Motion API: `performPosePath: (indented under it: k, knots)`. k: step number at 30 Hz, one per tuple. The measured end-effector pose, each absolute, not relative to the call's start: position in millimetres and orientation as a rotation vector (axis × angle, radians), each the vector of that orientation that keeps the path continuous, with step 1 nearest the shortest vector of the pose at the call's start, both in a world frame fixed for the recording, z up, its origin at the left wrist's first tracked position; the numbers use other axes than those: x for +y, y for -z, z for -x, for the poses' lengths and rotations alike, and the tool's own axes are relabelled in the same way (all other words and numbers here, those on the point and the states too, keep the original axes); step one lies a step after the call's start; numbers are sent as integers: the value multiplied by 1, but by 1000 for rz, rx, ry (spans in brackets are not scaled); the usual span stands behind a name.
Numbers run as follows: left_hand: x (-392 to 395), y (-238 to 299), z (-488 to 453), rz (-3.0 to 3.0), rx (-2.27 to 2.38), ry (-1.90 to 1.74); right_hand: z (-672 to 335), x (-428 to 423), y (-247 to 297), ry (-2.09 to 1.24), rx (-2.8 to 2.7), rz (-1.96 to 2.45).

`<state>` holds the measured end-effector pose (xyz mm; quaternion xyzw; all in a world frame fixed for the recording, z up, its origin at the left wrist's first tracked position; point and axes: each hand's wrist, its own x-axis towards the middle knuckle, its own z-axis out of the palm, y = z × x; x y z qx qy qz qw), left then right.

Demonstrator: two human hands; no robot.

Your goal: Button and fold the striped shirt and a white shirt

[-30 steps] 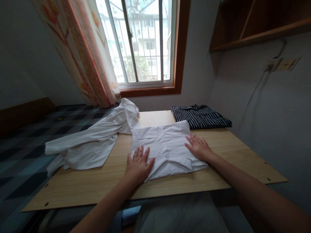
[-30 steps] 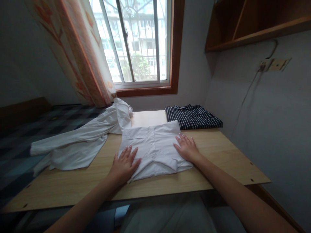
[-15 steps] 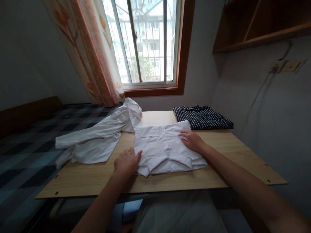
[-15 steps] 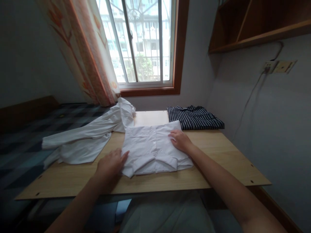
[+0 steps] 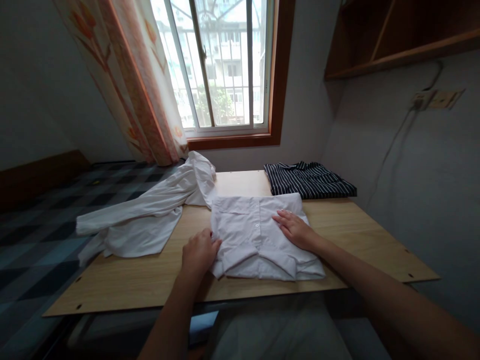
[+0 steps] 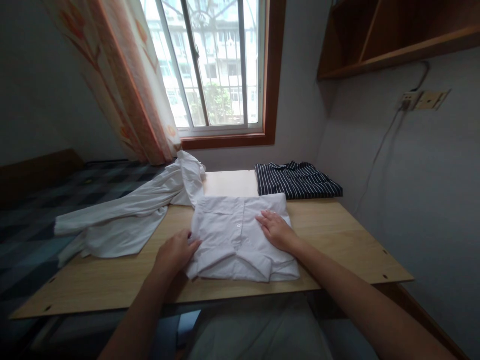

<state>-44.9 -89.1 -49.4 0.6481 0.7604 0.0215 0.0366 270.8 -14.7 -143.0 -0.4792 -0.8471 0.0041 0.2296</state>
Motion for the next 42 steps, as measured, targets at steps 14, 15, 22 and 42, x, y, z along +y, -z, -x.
performPosePath:
  k: [14,15,22,42]
  knots:
    - [-50,8,63,-2135,1896,-105,-281,-117,107,-21,-2253,1697]
    - [-44,2,60,-2185,1898,-138,-284,-122,104,-63,-2265,1676]
    - [37,-10,45,-2118,1829,-254,-268,-158,77,-266,-2406,1521]
    - [-98,105,5,-2579,1820,-211,-224,-128,35,-1103,-2579,806]
